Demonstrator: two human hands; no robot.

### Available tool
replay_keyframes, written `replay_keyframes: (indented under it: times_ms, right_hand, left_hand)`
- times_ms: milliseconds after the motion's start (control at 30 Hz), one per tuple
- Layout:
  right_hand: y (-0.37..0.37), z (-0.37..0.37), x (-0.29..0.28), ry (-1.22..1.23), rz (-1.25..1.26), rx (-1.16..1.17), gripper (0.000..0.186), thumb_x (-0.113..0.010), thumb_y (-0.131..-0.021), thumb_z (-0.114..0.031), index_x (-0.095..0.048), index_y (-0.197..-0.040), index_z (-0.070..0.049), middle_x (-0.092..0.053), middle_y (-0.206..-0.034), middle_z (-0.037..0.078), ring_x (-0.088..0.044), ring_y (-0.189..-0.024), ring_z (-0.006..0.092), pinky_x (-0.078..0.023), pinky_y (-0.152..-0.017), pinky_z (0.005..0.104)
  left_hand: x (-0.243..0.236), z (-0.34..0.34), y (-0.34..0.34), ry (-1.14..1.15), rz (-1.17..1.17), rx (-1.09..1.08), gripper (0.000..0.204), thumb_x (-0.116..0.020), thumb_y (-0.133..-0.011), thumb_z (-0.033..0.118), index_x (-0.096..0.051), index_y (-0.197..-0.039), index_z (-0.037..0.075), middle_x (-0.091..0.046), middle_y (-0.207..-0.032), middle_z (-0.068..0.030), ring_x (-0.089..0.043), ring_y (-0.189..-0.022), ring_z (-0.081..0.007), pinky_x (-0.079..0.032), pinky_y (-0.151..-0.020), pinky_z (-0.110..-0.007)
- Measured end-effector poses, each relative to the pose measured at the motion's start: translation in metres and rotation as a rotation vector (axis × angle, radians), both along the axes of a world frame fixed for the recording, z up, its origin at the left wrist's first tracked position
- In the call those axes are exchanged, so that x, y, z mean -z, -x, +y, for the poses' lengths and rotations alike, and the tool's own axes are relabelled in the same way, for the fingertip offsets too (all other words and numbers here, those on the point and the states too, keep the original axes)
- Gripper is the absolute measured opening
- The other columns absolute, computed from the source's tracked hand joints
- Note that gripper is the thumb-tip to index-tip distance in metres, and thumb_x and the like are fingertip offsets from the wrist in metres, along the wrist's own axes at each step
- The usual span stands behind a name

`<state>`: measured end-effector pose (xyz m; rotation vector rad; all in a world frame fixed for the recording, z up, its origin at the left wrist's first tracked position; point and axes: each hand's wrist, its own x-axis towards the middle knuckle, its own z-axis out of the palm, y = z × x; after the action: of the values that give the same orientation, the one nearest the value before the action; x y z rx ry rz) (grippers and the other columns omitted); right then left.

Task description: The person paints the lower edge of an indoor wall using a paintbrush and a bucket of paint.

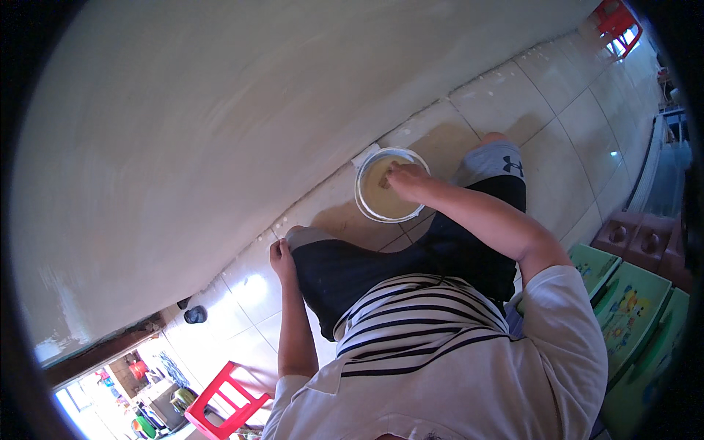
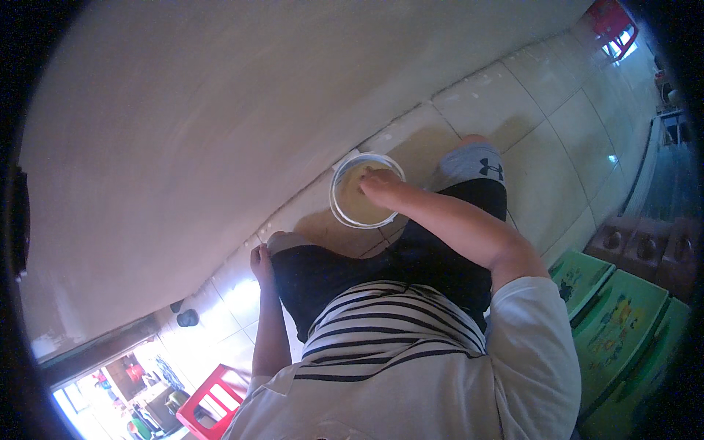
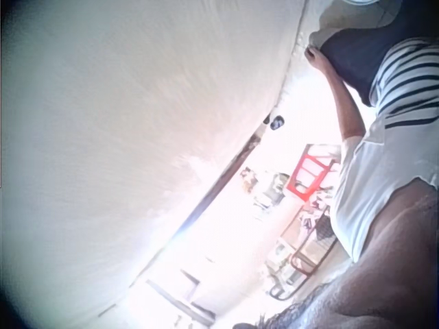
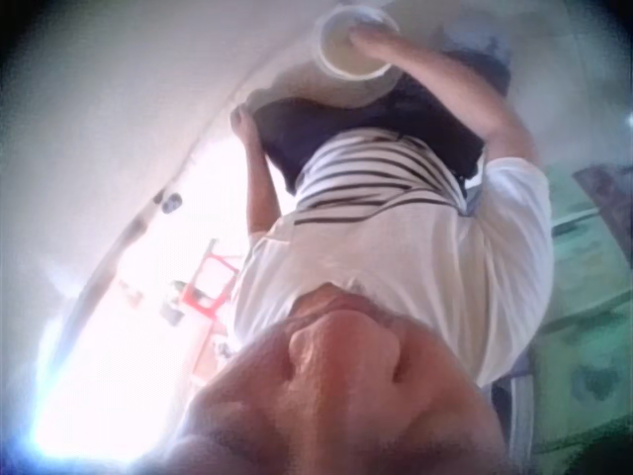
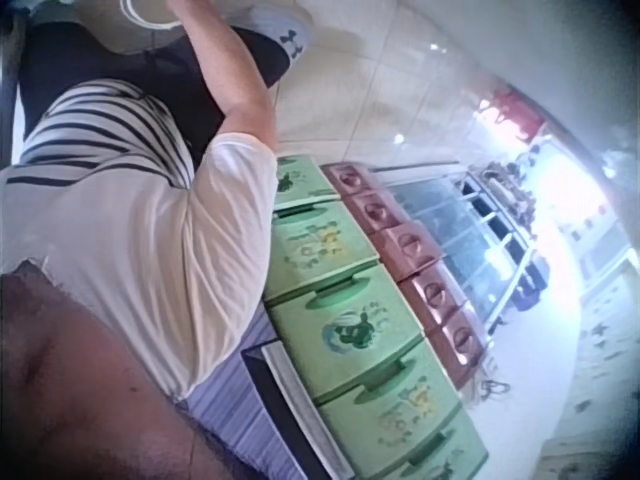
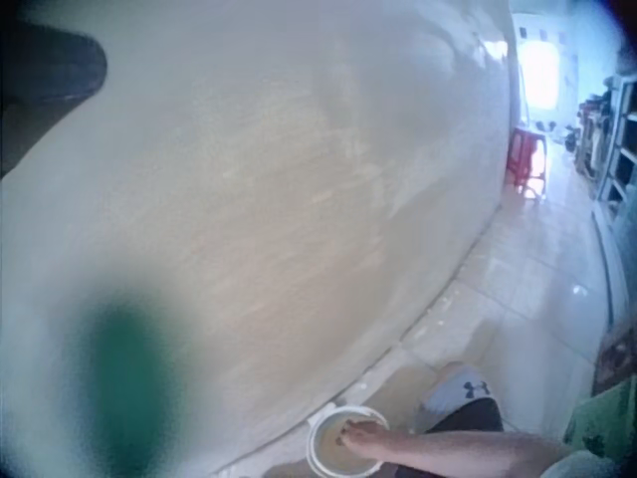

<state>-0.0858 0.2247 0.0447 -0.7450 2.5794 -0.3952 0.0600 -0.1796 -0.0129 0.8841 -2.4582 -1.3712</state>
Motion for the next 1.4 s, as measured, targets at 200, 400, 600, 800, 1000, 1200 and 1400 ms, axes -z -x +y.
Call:
replay_keyframes:
  times_ms: [200,400,600,800,1000,1200,1400]
  right_hand:
    - [-0.001,-0.006,0.023,0.016,-0.021,0.011,0.022,-0.05,-0.085,-0.008,-0.066,-0.1,-0.002,-0.059,-0.114,0.021,-0.063,-0.1,0.0347,-0.052,-0.086,0.0438]
    - [0.013,0.002,0.024,-0.025,-0.101,0.086,0.024,-0.054,-0.084,-0.017,-0.069,-0.097,-0.005,-0.068,-0.095,0.018,-0.066,-0.09,0.0335,-0.052,-0.082,0.0443]
    - [0.033,0.043,-0.013,0.189,-0.338,0.27,0.027,-0.054,-0.088,-0.022,-0.068,-0.096,0.0,-0.069,-0.076,0.013,-0.064,-0.061,0.0229,-0.05,-0.057,0.0378]
    - [0.038,0.064,-0.024,0.334,-0.632,0.462,0.028,-0.051,-0.093,-0.026,-0.067,-0.096,-0.002,-0.067,-0.069,0.005,-0.053,-0.051,0.0103,-0.043,-0.043,0.0273]
    - [0.04,0.074,-0.023,0.367,-0.735,0.528,0.029,-0.052,-0.097,-0.029,-0.065,-0.095,-0.003,-0.065,-0.072,0.003,-0.043,-0.048,0.0053,-0.035,-0.042,0.0225]
    - [0.039,0.077,-0.036,0.332,-0.738,0.479,0.029,-0.055,-0.096,-0.03,-0.066,-0.095,-0.003,-0.064,-0.071,0.002,-0.044,-0.05,0.0065,-0.036,-0.042,0.0236]
    - [0.038,0.082,-0.022,0.35,-0.745,0.448,0.023,-0.054,-0.097,-0.025,-0.065,-0.099,-0.005,-0.063,-0.071,0.001,-0.042,-0.049,0.0032,-0.032,-0.042,0.02]
  left_hand:
    - [-0.002,0.001,0.001,0.007,0.014,0.008,0.029,-0.059,-0.093,0.026,-0.064,-0.091,-0.002,-0.063,-0.079,-0.0078,-0.058,-0.075,-0.015,-0.047,-0.073,-0.029]
    - [0.001,-0.002,-0.004,-0.018,0.036,-0.011,0.028,-0.059,-0.093,0.025,-0.064,-0.091,-0.002,-0.063,-0.078,-0.0072,-0.056,-0.074,-0.0142,-0.046,-0.073,-0.028]
    - [-0.012,0.007,0.0,-0.008,0.015,-0.004,0.028,-0.059,-0.093,0.026,-0.064,-0.091,-0.002,-0.063,-0.078,-0.0064,-0.055,-0.073,-0.0131,-0.046,-0.071,-0.028]
    - [0.0,-0.001,-0.002,-0.028,0.042,0.0,0.029,-0.06,-0.093,0.027,-0.064,-0.094,-0.002,-0.064,-0.08,-0.0068,-0.057,-0.075,-0.0134,-0.046,-0.072,-0.028]
    - [-0.009,0.005,0.002,-0.001,-0.006,0.007,0.031,-0.06,-0.092,0.029,-0.065,-0.097,-0.002,-0.067,-0.084,-0.0093,-0.06,-0.079,-0.0158,-0.048,-0.075,-0.03]
    - [-0.004,0.001,0.0,0.013,-0.009,0.022,0.033,-0.059,-0.092,0.029,-0.065,-0.099,-0.002,-0.067,-0.085,-0.0104,-0.062,-0.081,-0.0179,-0.048,-0.077,-0.03]
    - [-0.01,0.005,0.004,0.057,-0.043,0.012,0.032,-0.06,-0.092,0.029,-0.065,-0.099,-0.002,-0.067,-0.085,-0.0108,-0.062,-0.082,-0.018,-0.048,-0.078,-0.031]
